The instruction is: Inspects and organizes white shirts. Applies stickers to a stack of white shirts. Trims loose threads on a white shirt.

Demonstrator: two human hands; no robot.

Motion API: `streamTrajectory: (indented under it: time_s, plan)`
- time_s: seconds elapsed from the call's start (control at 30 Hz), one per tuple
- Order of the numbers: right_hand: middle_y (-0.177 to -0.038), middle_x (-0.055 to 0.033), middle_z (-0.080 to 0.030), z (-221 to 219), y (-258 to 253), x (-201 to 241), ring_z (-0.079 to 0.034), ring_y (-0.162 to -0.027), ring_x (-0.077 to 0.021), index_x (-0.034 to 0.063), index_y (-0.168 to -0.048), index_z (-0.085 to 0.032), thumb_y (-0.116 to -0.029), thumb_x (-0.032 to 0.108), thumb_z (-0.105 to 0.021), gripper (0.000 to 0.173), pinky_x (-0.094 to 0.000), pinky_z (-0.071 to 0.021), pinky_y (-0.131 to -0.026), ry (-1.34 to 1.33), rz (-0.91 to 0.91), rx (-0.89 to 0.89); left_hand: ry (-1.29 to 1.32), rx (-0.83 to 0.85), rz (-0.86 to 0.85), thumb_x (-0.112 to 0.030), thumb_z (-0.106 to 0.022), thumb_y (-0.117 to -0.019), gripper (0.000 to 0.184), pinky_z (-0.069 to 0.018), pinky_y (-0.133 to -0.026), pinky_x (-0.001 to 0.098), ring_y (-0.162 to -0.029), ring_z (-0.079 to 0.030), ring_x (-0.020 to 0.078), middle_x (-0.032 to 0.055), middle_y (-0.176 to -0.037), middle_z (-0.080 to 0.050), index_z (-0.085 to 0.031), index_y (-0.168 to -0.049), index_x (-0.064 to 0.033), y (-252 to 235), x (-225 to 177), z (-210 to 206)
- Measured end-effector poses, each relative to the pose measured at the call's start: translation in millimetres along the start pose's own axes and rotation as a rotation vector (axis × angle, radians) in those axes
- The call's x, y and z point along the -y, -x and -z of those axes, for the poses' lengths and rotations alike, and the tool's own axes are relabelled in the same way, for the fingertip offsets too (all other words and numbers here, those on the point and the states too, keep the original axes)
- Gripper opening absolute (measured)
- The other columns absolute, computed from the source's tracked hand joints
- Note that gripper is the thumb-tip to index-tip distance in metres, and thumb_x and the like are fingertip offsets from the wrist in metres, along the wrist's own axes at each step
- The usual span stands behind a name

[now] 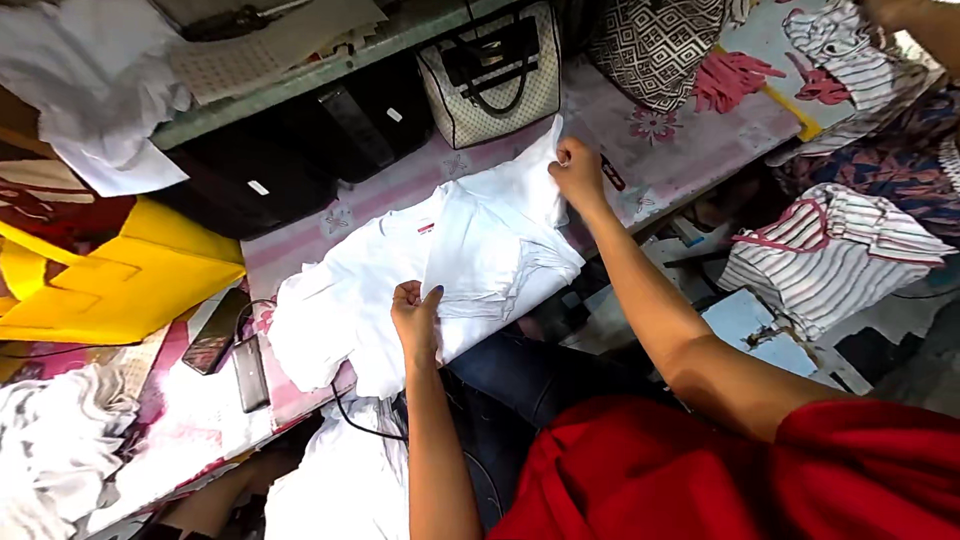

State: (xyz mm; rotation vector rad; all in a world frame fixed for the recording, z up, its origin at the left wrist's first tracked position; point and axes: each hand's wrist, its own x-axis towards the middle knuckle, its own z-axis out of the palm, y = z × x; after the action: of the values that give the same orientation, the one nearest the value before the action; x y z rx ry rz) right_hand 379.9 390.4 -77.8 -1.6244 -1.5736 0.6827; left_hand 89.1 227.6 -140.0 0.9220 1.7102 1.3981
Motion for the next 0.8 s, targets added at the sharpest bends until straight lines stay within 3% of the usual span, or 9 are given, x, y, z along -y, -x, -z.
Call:
streamTrajectory:
  time_s: [0.13,0.23,0.3,0.37,0.47,0.53,0.63,0.73,0.8]
  plan:
    - [-0.1,-0.0144,-0.073,-57.6,94.0,37.1,-0.072,-0.088,-0.0272,-0.0025,-0.104,-0.071,-0.0899,0.002,-0.069,0.014,-0.0458,-0.0603,-0.08,0.021,0.647,0.151,0.231,-0.002,0.018,0.013,-0.059,-0.0887,0.035,-0.0591,-0.071,0.0279,-0.082,-0.068,0.009,0.0064,-0.098,-0.068,-0.05,-0.121,0.0019,-2.9,11.3,-6.5]
    - [-0.139,-0.0091,-0.066,-87.1,136.5,35.0,-0.068,-0.118,-0.0281,0.0065,-0.12,-0.073,-0.0984,0.01,-0.06,0.025,-0.0509,-0.0508,-0.1,0.087,0.897,0.651,0.241,-0.004,0.014,0.002,-0.045,-0.1,0.026,-0.0591,-0.072,0.0288,-0.08,-0.068,0.009,0.005,-0.094,-0.068,-0.055,-0.124,0.0053,-3.7,12.4,-8.2]
    - [-0.136,-0.0092,-0.068,-86.5,135.6,32.4,-0.068,-0.119,-0.0278,0.0065,-0.118,-0.076,-0.1006,0.016,-0.061,0.024,-0.0497,-0.0501,-0.102,-0.014,0.805,0.607,0.239,-0.022,0.075,-0.014,-0.035,-0.1072,0.029,-0.0577,-0.073,0.0287,-0.078,-0.066,0.0074,0.0016,-0.088,-0.067,-0.058,-0.116,0.0017,-4.6,12.5,-7.5]
    - [-0.122,-0.0098,-0.074,-77.3,113.1,25.6,-0.072,-0.109,-0.0263,0.005,-0.114,-0.076,-0.1026,0.016,-0.06,0.023,-0.0483,-0.0558,-0.095,-0.029,0.597,0.349,0.213,-0.022,0.139,-0.025,-0.032,-0.1118,0.036,-0.0571,-0.072,0.0282,-0.079,-0.066,0.0071,0.0017,-0.09,-0.066,-0.058,-0.116,-0.0004,-2.7,7.6,-6.8]
    - [-0.121,-0.0236,-0.069,-56.5,48.2,2.3,-0.067,-0.113,-0.0407,-0.0021,-0.122,-0.069,-0.1015,0.025,-0.063,0.035,-0.0584,-0.0545,-0.093,0.186,0.158,0.109,0.085,0.001,0.063,-0.017,-0.052,-0.1064,0.019,-0.0573,-0.06,0.0251,-0.065,-0.065,0.0054,-0.0003,-0.078,-0.066,-0.062,-0.107,-0.0001,0.2,1.4,-13.9]
    - [-0.136,-0.0347,-0.055,-51.6,18.7,-20.7,-0.055,-0.125,-0.0526,-0.0097,-0.134,-0.057,-0.097,0.033,-0.069,0.058,-0.0682,-0.0477,-0.095,0.325,-0.068,0.187,0.021,-0.031,0.047,-0.009,-0.066,-0.0975,0.012,-0.0563,-0.057,0.0261,-0.06,-0.064,0.0068,0.0018,-0.074,-0.066,-0.065,-0.102,0.0021,0.3,2.3,-21.0]
    - [-0.127,-0.0326,-0.062,-44.2,1.3,-46.9,-0.061,-0.118,-0.0511,-0.0076,-0.126,-0.062,-0.1011,0.027,-0.062,0.042,-0.0692,-0.0486,-0.093,0.314,-0.174,0.26,0.039,-0.08,0.038,-0.003,-0.068,-0.0921,0.014,-0.0556,-0.055,0.0253,-0.058,-0.063,0.0072,0.0027,-0.074,-0.065,-0.062,-0.103,0.0026,0.8,4.9,-24.6]
    - [-0.11,-0.0313,-0.066,-25.7,-10.8,-65.6,-0.063,-0.108,-0.0476,-0.0084,-0.109,-0.068,-0.0997,0.023,-0.064,0.033,-0.0677,-0.0475,-0.092,0.055,-0.208,0.22,0.086,-0.122,-0.012,0.002,-0.068,-0.0902,0.034,-0.0575,-0.064,0.0236,-0.074,-0.066,0.0069,0.0069,-0.093,-0.065,-0.051,-0.12,0.0041,4.7,8.2,-22.0]
    - [-0.109,-0.0287,-0.068,-18.1,-14.6,-74.2,-0.064,-0.106,-0.0417,-0.0079,-0.108,-0.071,-0.1,0.025,-0.066,0.034,-0.0625,-0.0483,-0.095,-0.119,-0.263,0.217,-0.094,-0.142,-0.112,-0.003,-0.07,-0.0906,0.059,-0.0537,-0.09,0.031,-0.11,-0.062,0.0195,0.0232,-0.131,-0.059,-0.042,-0.14,0.0099,7.8,4.1,-21.3]
